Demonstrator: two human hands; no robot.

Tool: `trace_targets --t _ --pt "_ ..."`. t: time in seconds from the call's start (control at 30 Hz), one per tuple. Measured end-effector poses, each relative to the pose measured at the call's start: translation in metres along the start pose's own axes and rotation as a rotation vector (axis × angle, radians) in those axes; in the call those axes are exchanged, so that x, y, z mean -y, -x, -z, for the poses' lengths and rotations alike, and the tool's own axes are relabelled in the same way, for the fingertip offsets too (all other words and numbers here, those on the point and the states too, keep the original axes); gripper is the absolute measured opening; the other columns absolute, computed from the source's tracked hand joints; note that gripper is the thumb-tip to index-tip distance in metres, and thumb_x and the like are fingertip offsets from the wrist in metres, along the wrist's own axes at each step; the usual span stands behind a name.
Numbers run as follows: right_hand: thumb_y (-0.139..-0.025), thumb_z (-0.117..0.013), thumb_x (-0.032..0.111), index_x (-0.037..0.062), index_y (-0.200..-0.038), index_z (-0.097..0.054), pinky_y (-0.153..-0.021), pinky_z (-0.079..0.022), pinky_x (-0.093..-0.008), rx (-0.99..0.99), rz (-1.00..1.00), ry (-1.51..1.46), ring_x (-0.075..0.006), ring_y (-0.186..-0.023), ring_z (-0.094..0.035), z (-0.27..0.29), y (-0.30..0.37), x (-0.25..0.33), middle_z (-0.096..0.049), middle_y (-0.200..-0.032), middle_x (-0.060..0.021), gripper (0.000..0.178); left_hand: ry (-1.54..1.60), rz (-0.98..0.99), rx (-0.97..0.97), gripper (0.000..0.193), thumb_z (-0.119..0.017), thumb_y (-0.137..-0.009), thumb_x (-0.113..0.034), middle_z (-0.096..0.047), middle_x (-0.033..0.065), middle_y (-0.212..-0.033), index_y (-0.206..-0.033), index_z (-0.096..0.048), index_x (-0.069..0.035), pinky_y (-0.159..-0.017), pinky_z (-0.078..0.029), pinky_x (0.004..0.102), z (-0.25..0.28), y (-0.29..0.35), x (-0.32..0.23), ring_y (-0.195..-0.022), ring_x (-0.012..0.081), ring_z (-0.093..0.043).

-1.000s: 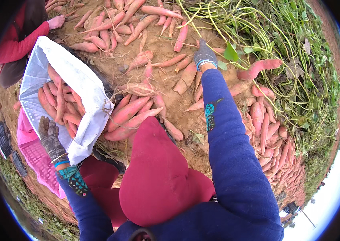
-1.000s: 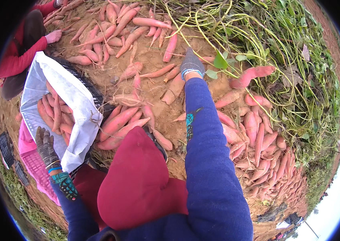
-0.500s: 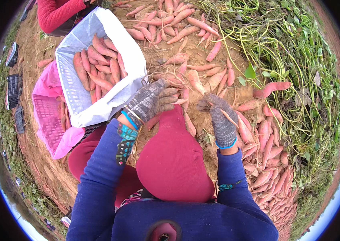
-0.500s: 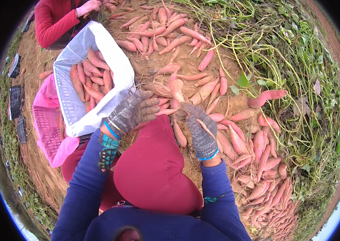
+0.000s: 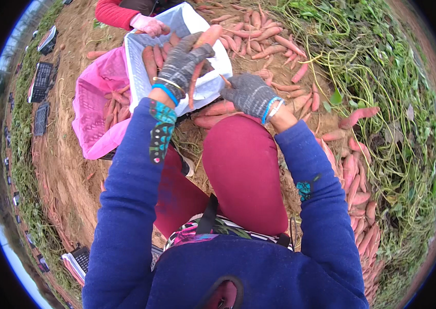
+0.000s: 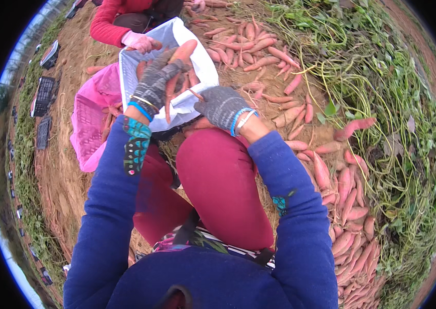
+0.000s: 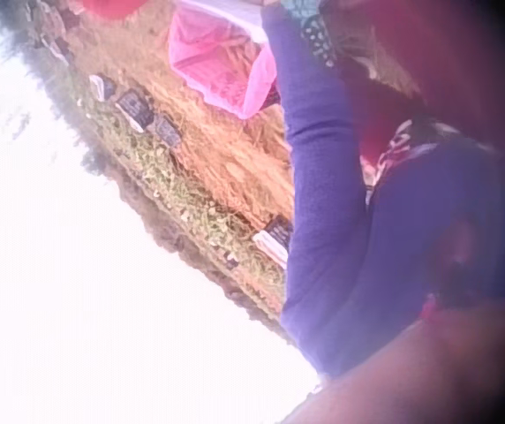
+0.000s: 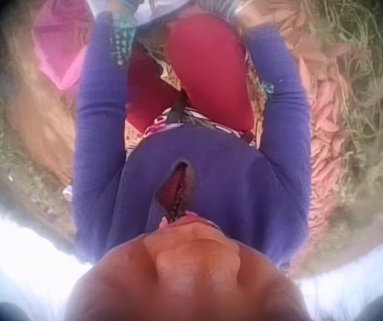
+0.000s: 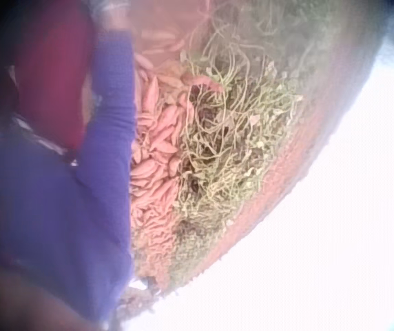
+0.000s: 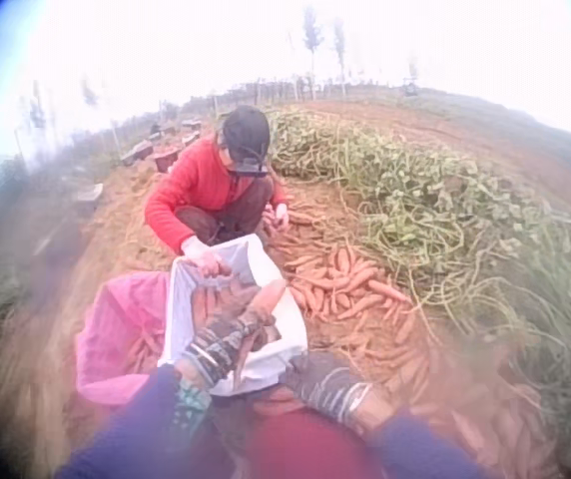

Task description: The person squats in a field and repeatedly picks up harvested sweet potatoes from the ground, placing them into a white-lined crate. Another person nearby also sorts sweet potatoes into a pink basket.

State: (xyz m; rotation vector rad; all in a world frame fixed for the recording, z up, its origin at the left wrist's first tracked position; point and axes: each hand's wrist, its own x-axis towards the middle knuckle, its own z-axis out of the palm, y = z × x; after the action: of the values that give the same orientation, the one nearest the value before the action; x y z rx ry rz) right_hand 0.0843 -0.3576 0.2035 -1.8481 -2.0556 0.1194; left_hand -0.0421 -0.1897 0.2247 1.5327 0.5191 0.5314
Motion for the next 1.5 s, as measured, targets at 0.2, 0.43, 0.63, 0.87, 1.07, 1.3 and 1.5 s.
trace_targets --t 0.2,0.43,0.63,0.87,1.07,1.3,1.5 --pt "-0.087 -0.054 0.033 0.0034 -0.090 -0.068 -0.078 -0.049 -0.0489 -0.405 -0.654 -0.114 -0.0400 -0.085 -0.064 -0.029 0.079 -0.027 -0.066 -0.087 -0.0230 0.033 -0.637 -0.057 -0.488 0.053 -0.065 -0.089 -0.020 -0.062 0.0056 -0.089 -0.135 -0.046 -0.001 -0.057 -0.047 0.0246 0.219 0.007 -0.013 -0.068 0.0119 -0.057" --pt "-0.079 -0.066 0.031 0.0072 -0.113 -0.064 -0.091 -0.047 -0.0392 0.229 -1.314 -0.214 -0.0346 -0.104 -0.061 -0.080 0.332 0.011 -0.066 -0.107 -0.0205 0.042 -1.039 0.168 -0.544 0.061 -0.066 -0.086 -0.033 -0.054 0.0161 -0.132 -0.134 -0.049 0.001 -0.100 -0.039 0.0355 0.393 0.069 0.036 -0.119 0.0267 -0.052" --pt "-0.080 -0.062 0.025 0.0030 -0.113 -0.063 -0.091 -0.048 -0.0409 -0.276 -1.612 0.003 -0.0356 -0.105 -0.062 -0.079 0.422 -0.063 -0.064 -0.108 -0.0238 0.039 -0.617 0.419 -0.611 0.048 -0.066 -0.086 -0.026 -0.057 0.0046 -0.122 -0.131 -0.053 -0.014 -0.076 -0.047 0.0344 0.317 0.111 0.084 -0.101 0.0177 -0.053" --pt "-0.072 -0.068 0.035 0.0110 -0.121 -0.062 -0.096 -0.047 -0.0376 0.375 -1.590 -0.045 -0.0275 -0.114 -0.059 -0.072 0.379 -0.093 -0.064 -0.118 -0.0158 0.054 -0.610 0.479 -0.567 0.047 -0.065 -0.088 -0.022 -0.054 0.0025 -0.127 -0.132 -0.050 -0.013 -0.070 -0.047 0.0280 0.285 0.109 0.083 -0.098 0.0149 -0.054" --pt "-0.069 -0.072 0.044 0.0075 -0.106 -0.067 -0.088 -0.049 -0.0403 0.187 -1.352 -0.168 -0.0334 -0.105 -0.061 -0.028 0.370 -0.067 -0.065 -0.110 -0.0197 0.052 -0.533 0.290 -0.532 0.045 -0.063 -0.090 -0.019 -0.054 0.0039 -0.128 -0.133 -0.051 -0.013 -0.077 -0.048 0.0263 0.217 0.090 0.056 -0.105 0.0150 -0.055" --pt "-0.079 -0.074 0.027 -0.0024 -0.118 -0.055 -0.080 -0.048 -0.0303 -0.925 -1.133 -0.693 -0.0178 -0.093 -0.060 0.029 0.403 -0.052 -0.064 -0.104 -0.0089 0.052 -0.218 0.007 -0.091 0.041 -0.054 -0.095 -0.011 -0.054 0.0138 -0.130 -0.134 -0.045 0.001 -0.094 -0.049 0.0325 0.059 0.040 -0.011 -0.118 0.0226 -0.056" --pt "-0.079 -0.073 0.030 -0.0025 -0.111 -0.059 -0.086 -0.049 -0.0351 -1.570 -1.106 -0.499 -0.0224 -0.090 -0.062 0.093 0.448 -0.021 -0.064 -0.101 -0.0106 0.048 -0.313 -0.116 0.360 0.038 -0.061 -0.090 -0.010 -0.066 0.0081 -0.109 -0.127 -0.055 -0.002 -0.074 -0.050 0.0232 -0.085 0.031 -0.068 -0.089 0.0125 -0.063"
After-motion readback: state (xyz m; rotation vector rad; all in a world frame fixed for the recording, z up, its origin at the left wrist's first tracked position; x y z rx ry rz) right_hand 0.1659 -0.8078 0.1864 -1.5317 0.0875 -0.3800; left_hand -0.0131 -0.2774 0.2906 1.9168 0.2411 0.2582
